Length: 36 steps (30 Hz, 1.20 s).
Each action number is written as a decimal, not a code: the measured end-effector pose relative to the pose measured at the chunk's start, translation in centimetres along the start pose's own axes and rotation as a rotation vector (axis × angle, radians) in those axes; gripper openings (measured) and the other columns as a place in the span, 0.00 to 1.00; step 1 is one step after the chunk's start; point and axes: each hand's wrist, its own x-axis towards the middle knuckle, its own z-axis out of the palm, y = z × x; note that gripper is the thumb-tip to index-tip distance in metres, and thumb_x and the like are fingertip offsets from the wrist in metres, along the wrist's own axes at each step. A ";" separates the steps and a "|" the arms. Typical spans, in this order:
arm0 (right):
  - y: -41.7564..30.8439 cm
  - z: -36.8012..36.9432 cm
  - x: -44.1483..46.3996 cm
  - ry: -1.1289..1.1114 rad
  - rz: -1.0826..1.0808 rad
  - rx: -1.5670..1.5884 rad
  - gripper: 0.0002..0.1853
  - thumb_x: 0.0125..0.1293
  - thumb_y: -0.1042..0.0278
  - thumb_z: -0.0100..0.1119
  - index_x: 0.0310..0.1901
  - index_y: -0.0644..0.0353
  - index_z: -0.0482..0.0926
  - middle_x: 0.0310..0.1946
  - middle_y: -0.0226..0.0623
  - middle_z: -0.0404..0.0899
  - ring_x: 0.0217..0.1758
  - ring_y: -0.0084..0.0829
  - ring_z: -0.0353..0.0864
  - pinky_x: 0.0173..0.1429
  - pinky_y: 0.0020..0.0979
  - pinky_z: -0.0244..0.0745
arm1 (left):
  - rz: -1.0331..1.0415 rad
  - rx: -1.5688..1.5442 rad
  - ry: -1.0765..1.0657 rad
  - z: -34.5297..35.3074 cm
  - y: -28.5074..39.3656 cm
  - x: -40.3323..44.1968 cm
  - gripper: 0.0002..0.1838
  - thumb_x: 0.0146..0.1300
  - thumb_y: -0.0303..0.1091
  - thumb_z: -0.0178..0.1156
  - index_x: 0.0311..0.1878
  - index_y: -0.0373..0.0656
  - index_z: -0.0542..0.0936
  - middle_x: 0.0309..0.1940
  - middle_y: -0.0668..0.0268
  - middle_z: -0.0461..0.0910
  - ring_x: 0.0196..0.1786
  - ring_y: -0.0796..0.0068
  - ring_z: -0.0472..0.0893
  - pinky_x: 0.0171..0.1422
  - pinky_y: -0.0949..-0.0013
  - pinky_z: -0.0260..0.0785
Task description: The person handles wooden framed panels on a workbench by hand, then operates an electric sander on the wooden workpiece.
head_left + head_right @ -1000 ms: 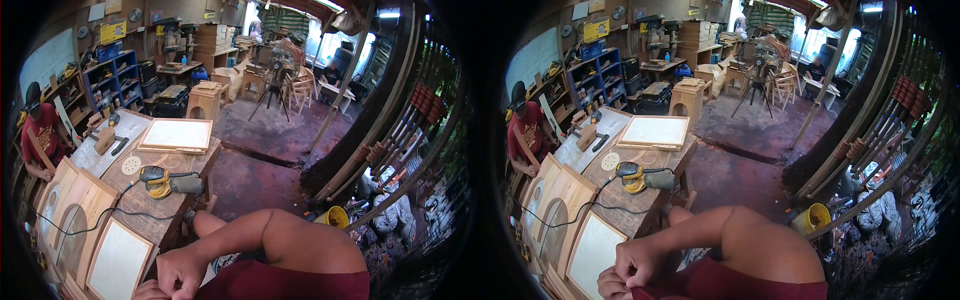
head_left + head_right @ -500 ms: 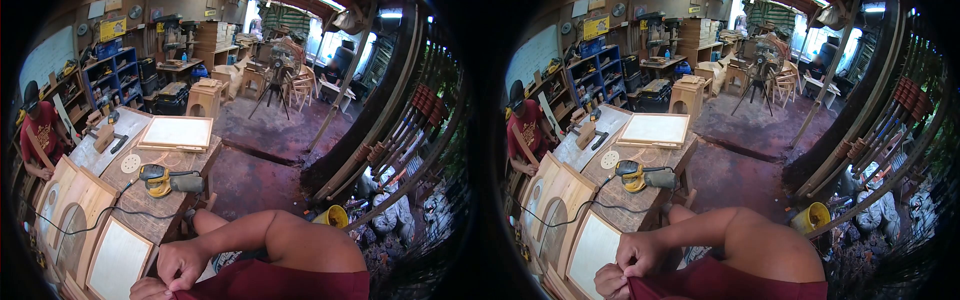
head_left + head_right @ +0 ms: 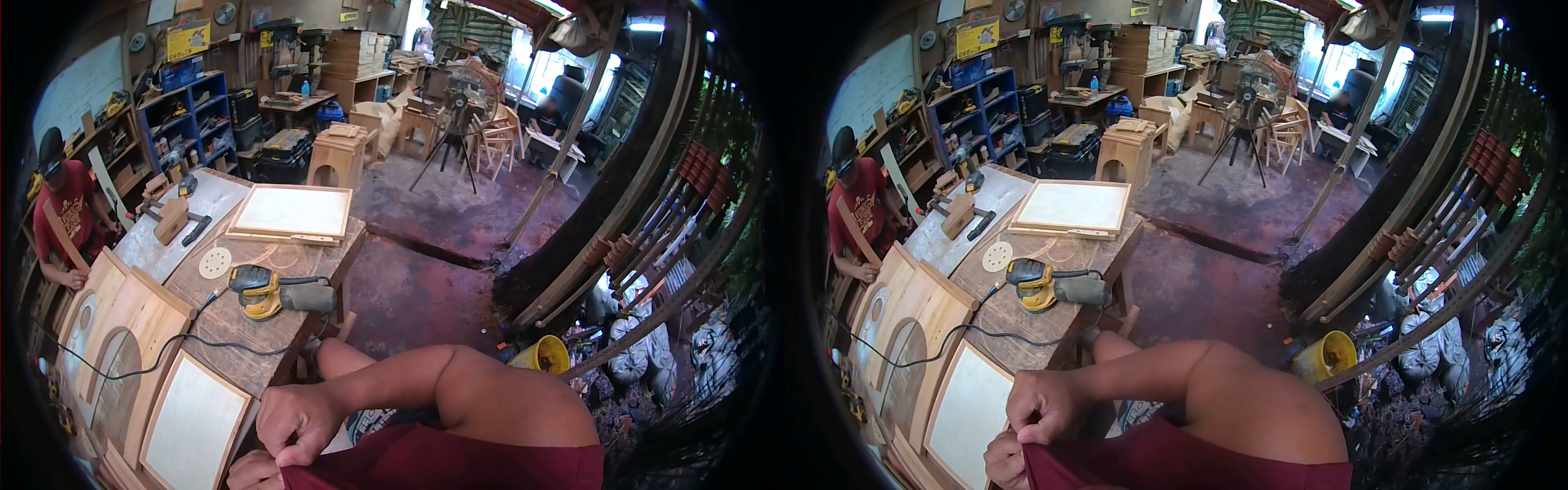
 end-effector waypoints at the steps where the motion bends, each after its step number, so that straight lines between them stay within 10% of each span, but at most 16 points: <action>1: 0.0 0.0 0.0 0.000 0.001 0.001 0.16 0.70 0.64 0.63 0.24 0.58 0.77 0.19 0.34 0.74 0.21 0.40 0.74 0.27 0.38 0.66 | -0.024 -0.014 0.027 0.2 0.0 -0.1 0.16 0.48 0.30 0.74 0.35 0.26 0.84 0.30 0.47 0.83 0.31 0.46 0.84 0.37 0.52 0.78; 36: 1.5 1.3 -0.3 0.073 -0.059 -0.043 0.19 0.75 0.62 0.60 0.24 0.57 0.75 0.19 0.35 0.74 0.21 0.41 0.74 0.26 0.38 0.65 | 0.066 0.293 0.272 1.6 -3.0 -3.0 0.14 0.53 0.25 0.77 0.33 0.48 0.78 0.30 0.68 0.73 0.32 0.71 0.75 0.36 0.70 0.69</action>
